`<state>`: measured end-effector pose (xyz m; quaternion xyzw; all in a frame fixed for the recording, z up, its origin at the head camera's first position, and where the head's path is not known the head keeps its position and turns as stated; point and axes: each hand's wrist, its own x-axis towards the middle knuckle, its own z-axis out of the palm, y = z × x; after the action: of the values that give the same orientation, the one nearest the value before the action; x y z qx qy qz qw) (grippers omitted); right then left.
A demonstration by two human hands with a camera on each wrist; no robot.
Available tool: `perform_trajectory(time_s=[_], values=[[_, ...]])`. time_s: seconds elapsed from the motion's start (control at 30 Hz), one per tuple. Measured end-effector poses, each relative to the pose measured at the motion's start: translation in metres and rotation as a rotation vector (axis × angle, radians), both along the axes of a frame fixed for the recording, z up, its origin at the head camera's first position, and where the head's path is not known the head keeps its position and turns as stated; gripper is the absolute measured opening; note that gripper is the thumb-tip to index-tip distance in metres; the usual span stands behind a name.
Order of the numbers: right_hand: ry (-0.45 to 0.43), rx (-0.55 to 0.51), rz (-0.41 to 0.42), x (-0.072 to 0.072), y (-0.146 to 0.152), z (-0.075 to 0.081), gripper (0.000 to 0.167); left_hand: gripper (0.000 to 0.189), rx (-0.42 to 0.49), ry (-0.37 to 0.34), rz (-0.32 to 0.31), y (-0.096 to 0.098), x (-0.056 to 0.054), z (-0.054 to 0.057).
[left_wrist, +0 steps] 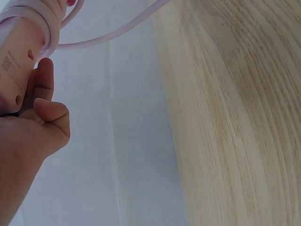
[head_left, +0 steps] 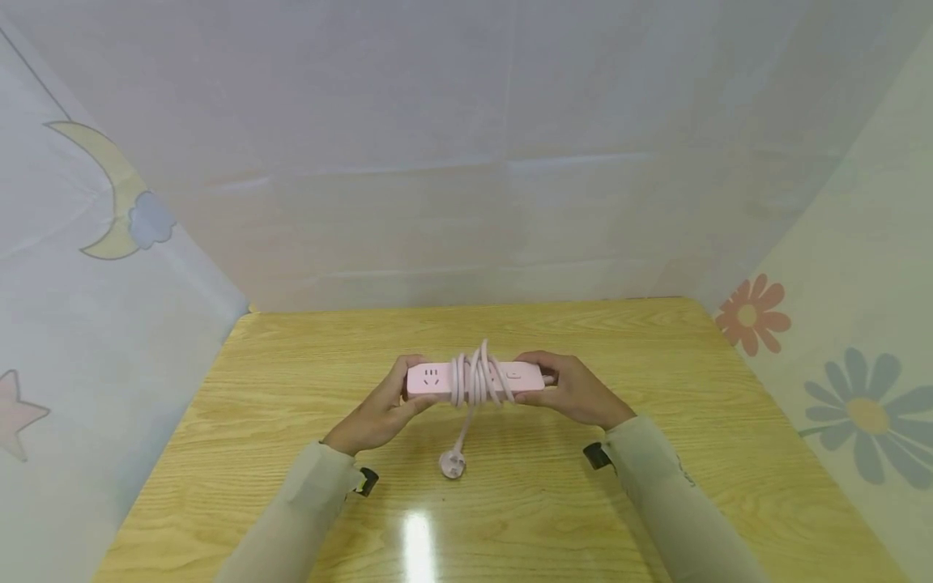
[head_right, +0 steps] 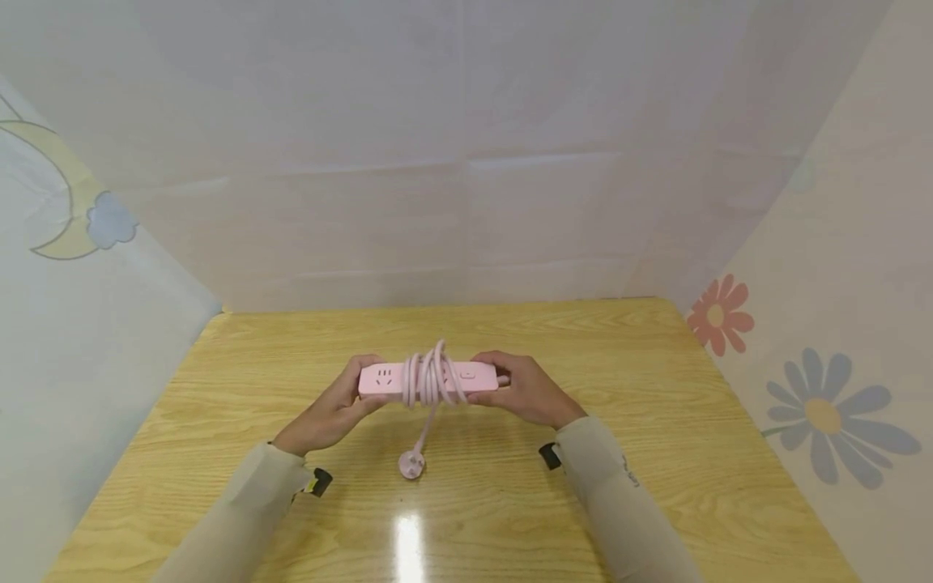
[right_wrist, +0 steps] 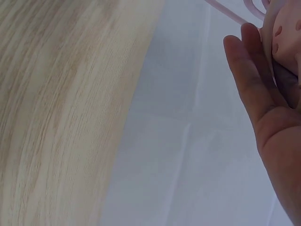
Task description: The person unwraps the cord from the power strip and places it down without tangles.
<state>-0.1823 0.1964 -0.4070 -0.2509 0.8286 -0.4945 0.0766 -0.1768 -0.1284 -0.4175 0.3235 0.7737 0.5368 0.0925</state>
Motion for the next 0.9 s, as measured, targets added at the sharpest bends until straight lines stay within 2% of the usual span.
perform_trajectory(time_s=[0.2, 0.43, 0.53, 0.73, 0.9], values=[[0.088, 0.021, -0.019, 0.002, 0.001, -0.005, 0.045, 0.046, 0.01, 0.016, 0.006, 0.001, 0.001, 0.002], [0.171, 0.001, -0.028, 0.004, 0.002, -0.008, 0.045, 0.047, 0.029, 0.048, 0.054, 0.001, 0.0, 0.0], [0.182, -0.01, -0.029, 0.005, 0.003, -0.009, 0.045, 0.054, 0.009, 0.012, 0.08, -0.001, 0.0, -0.003], [0.206, -0.022, -0.034, 0.007, 0.003, -0.01, 0.044, 0.073, -0.098, -0.124, 0.127, -0.007, 0.007, -0.017], [0.223, -0.025, -0.041, 0.008, 0.004, -0.008, 0.046, 0.079, -0.224, -0.183, 0.115, -0.005, 0.014, -0.031]])
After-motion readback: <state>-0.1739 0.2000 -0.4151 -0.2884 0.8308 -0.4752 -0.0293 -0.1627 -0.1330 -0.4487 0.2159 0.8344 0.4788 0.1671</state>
